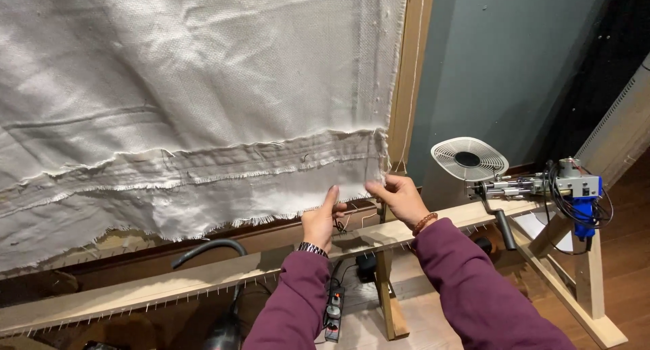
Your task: Stretching and pinning a large piece of white fabric onto a wooden frame with pins along the edges.
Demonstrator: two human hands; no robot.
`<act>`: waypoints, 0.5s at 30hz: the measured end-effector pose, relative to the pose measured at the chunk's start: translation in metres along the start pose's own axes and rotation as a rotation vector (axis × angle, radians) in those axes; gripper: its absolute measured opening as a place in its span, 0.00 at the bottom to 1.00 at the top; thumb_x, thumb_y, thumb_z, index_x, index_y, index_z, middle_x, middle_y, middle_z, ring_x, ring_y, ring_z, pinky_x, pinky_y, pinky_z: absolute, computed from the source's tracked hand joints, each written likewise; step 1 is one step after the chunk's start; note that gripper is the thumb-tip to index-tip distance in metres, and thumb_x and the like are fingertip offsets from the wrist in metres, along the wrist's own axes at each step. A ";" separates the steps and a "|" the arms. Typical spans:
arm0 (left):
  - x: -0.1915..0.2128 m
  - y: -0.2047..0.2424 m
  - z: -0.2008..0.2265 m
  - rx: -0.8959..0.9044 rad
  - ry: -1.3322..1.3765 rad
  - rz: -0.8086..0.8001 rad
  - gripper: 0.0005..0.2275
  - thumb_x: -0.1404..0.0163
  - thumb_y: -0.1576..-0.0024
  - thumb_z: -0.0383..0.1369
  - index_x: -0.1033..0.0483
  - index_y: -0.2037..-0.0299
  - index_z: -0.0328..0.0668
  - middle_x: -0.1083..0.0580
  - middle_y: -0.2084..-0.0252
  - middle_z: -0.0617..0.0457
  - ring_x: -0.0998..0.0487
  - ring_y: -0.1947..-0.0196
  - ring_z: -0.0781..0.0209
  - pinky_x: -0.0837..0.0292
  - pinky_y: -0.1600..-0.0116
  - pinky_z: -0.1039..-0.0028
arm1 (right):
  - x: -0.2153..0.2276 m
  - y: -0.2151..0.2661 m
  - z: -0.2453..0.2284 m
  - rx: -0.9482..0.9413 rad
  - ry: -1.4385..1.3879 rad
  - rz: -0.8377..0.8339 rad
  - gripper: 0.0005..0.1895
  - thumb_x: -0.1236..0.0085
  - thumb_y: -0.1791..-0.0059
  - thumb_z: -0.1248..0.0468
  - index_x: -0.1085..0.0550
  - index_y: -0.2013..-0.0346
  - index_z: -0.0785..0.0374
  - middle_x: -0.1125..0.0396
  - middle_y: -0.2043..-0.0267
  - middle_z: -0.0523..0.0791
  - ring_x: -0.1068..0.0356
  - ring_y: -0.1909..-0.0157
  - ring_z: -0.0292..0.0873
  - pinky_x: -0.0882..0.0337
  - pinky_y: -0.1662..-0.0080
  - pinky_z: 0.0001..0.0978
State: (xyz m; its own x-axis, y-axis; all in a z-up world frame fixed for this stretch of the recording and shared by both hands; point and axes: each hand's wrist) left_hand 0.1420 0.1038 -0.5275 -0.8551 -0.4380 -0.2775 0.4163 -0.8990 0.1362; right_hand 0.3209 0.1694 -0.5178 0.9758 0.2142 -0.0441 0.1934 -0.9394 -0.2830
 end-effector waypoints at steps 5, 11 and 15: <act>-0.001 0.006 0.008 -0.016 -0.037 0.057 0.20 0.32 0.49 0.45 0.14 0.61 0.32 0.15 0.60 0.46 0.14 0.61 0.62 0.27 0.51 0.78 | 0.012 -0.026 0.047 0.007 0.124 0.056 0.05 0.30 0.51 0.64 0.18 0.69 0.62 0.28 0.79 0.44 0.32 0.73 0.33 0.29 0.68 0.25; 0.006 0.017 0.014 -0.017 -0.214 0.079 0.17 0.32 0.50 0.46 0.13 0.61 0.41 0.15 0.61 0.52 0.13 0.56 0.64 0.24 0.45 0.75 | 0.003 -0.020 0.035 0.000 0.201 0.084 0.06 0.30 0.52 0.62 0.17 0.70 0.61 0.28 0.80 0.42 0.33 0.73 0.32 0.31 0.68 0.23; 0.011 0.020 0.006 -0.051 -0.166 0.077 0.14 0.34 0.46 0.37 0.15 0.55 0.37 0.15 0.60 0.48 0.14 0.57 0.61 0.22 0.48 0.72 | 0.003 -0.018 0.034 -0.022 0.249 0.068 0.05 0.31 0.52 0.62 0.17 0.70 0.60 0.26 0.79 0.43 0.30 0.73 0.33 0.29 0.66 0.24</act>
State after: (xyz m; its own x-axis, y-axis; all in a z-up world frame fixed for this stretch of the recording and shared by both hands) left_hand 0.1395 0.0812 -0.5223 -0.8576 -0.5031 -0.1066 0.4939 -0.8636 0.1016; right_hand 0.3166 0.1960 -0.5451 0.9812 0.0804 0.1755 0.1260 -0.9555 -0.2669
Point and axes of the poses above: each hand's wrist, its own y-axis away from the middle knuckle, its own x-axis out of the back of the hand, z = x × y
